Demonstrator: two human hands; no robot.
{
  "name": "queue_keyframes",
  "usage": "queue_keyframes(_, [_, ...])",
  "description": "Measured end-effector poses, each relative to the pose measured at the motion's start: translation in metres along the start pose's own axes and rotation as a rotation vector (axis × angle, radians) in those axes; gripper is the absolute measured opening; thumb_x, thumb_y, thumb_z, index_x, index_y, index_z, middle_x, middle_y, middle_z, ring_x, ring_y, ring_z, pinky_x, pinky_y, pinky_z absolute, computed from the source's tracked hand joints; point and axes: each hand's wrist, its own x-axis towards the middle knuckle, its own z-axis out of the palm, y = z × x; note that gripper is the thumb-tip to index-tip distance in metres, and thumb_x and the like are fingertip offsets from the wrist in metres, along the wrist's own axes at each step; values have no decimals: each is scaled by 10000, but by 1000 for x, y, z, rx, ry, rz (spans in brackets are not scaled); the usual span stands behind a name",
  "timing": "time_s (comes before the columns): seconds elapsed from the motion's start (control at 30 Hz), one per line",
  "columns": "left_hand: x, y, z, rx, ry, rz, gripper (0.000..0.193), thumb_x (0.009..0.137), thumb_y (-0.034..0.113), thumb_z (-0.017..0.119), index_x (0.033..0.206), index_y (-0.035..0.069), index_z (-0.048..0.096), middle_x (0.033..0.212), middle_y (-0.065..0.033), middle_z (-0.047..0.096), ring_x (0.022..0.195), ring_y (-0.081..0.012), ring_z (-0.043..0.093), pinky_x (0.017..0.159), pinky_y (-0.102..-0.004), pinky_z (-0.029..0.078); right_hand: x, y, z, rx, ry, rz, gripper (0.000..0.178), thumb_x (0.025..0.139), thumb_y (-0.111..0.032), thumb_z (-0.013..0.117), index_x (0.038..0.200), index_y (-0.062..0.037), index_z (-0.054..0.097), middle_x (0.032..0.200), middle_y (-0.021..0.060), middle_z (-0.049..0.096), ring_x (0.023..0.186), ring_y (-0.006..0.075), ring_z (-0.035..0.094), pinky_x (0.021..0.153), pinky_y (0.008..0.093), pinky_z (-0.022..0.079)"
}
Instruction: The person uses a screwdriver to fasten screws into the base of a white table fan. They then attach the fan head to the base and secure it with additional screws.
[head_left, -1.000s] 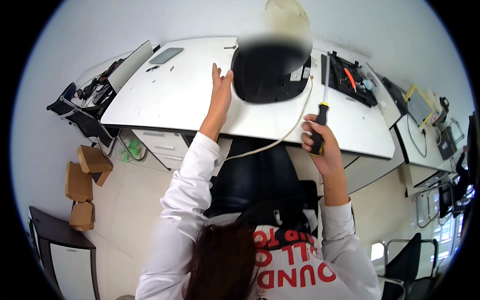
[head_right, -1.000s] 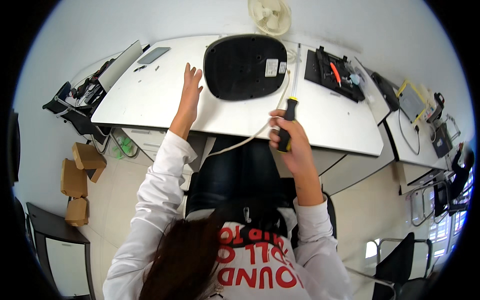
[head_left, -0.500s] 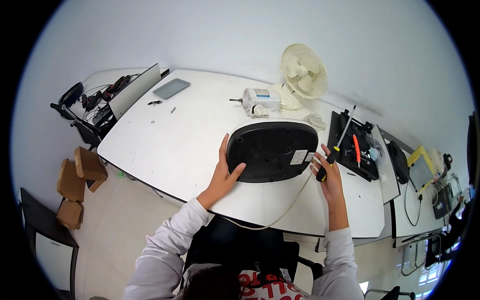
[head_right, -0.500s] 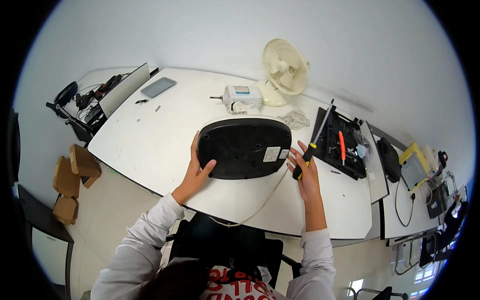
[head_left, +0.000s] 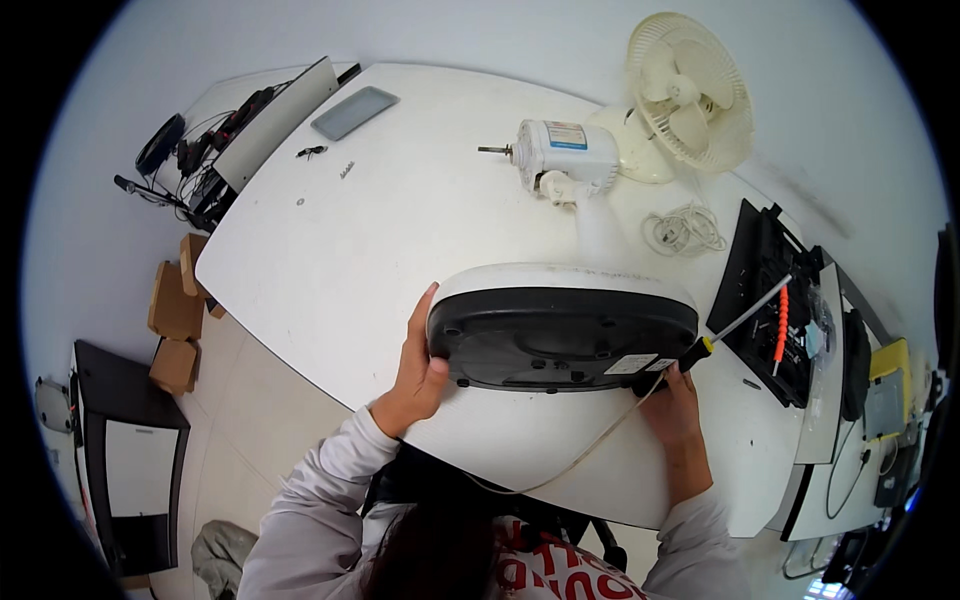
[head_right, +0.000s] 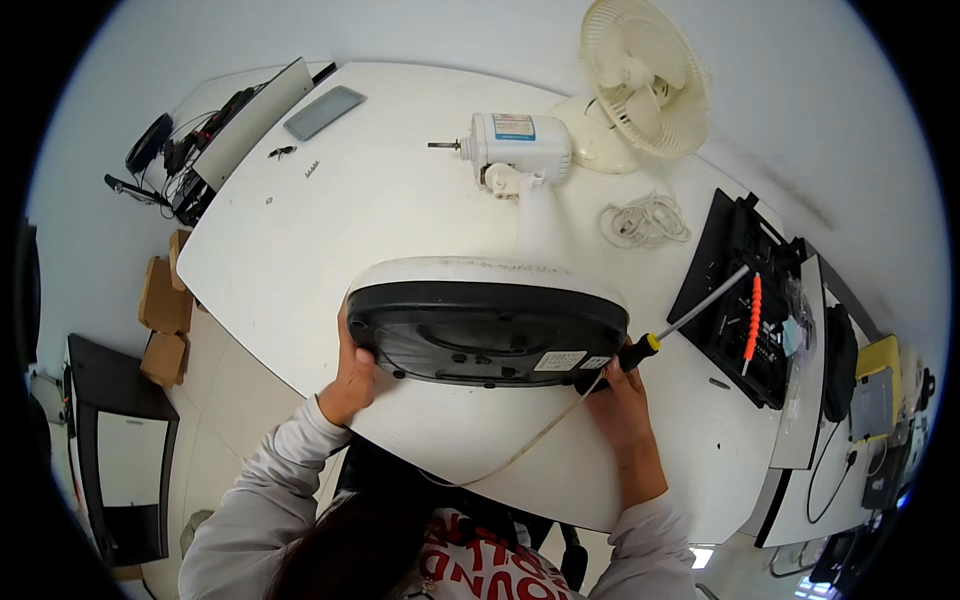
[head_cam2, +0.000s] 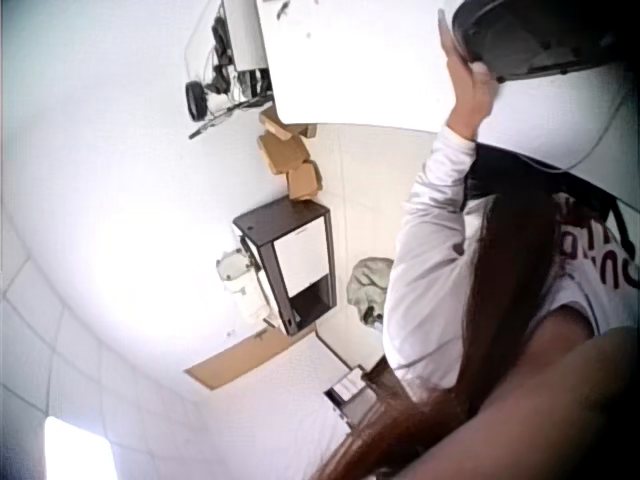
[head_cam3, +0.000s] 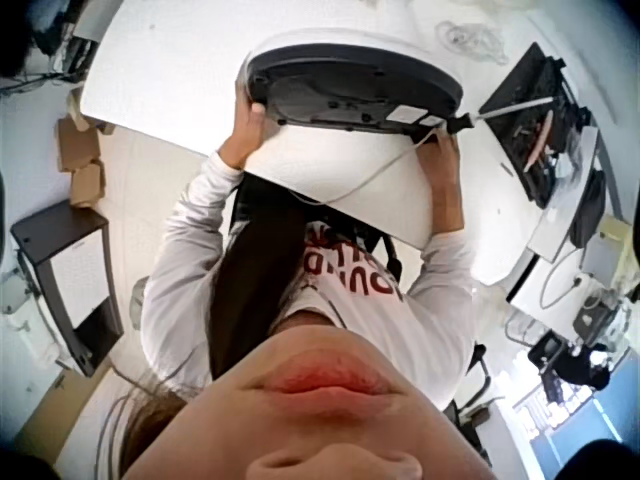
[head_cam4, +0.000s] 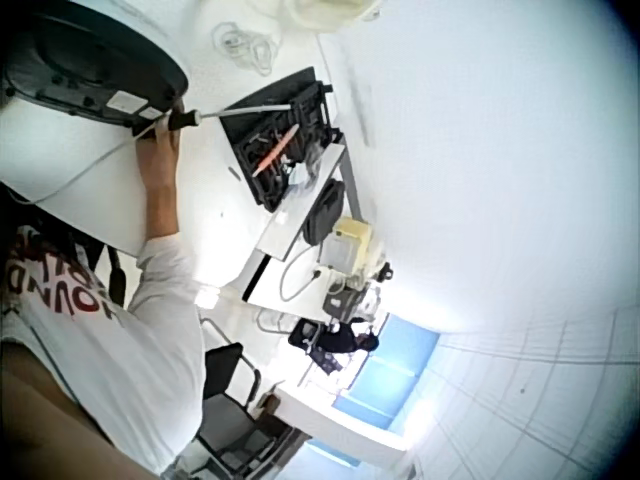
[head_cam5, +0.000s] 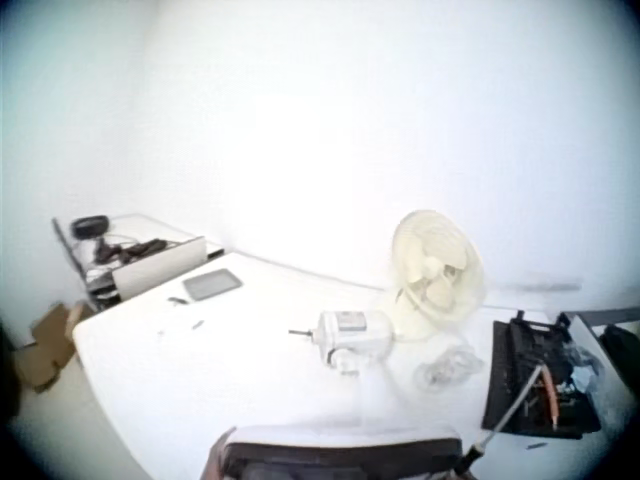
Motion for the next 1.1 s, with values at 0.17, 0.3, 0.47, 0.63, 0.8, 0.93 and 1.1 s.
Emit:
queue_keyframes(0.17, [-6, -22, -3, -216, 23, -172, 730, 885, 575, 200, 1280, -24, 332, 1197, -158, 463, 1104, -231, 448, 915, -316, 346, -1, -3, -3, -16, 22, 32, 381, 899, -167, 466, 1265, -104, 384, 1217, 31, 489, 1143, 198, 445, 995, 386, 320])
queue_keyframes(0.3, [3, -25, -2, -78, 64, -204, 730, 894, 547, 157, 1134, -58, 486, 897, -151, 620, 847, -216, 591, 755, -285, 442, -2, 1, -10, -42, 117, 7, 386, 901, -204, 463, 1262, -89, 391, 1266, 47, 452, 1181, 225, 412, 1017, 419, 295])
queue_keyframes(0.47, [1, -45, 2, -131, 46, -123, 663, 919, 493, 139, 982, -45, 521, 733, -149, 572, 656, -219, 522, 640, -315, 427, -4, 3, -20, -10, 56, -4, 415, 909, -271, 450, 1276, -88, 384, 1299, 65, 413, 1220, 235, 354, 1039, 435, 244])
queue_keyframes(0.63, [7, -49, -5, -382, -128, -331, 709, 900, 571, 148, 752, -32, 490, 674, -55, 503, 663, -133, 435, 644, -282, 395, 2, -2, -35, 45, -26, 35, 440, 895, -244, 489, 1285, -76, 374, 1298, 75, 416, 1207, 219, 369, 1030, 433, 253])
queue_keyframes(0.8, [9, -27, -15, -338, -194, -282, 728, 886, 592, 136, 818, -39, 493, 731, -55, 509, 710, -139, 450, 679, -278, 398, 10, -10, -65, 93, -212, 123, 442, 852, -248, 559, 1238, -69, 441, 1300, 78, 425, 1214, 239, 370, 1031, 446, 247])
queue_keyframes(0.93, [12, -28, -18, -206, -226, -228, 734, 886, 591, 146, 852, -47, 507, 736, -103, 543, 704, -171, 481, 685, -287, 411, 7, -12, -58, 94, -166, 141, 470, 832, -243, 584, 1245, -71, 440, 1312, 68, 417, 1215, 237, 367, 1031, 455, 238])
queue_keyframes(1.1, [14, -36, -14, -253, -188, -192, 613, 946, 447, 169, 759, -55, 467, 671, -160, 507, 633, -245, 445, 673, -321, 416, 14, -15, -71, 163, -309, 173, 509, 861, -265, 537, 1302, -76, 367, 1378, 78, 326, 1268, 252, 294, 1057, 460, 180])
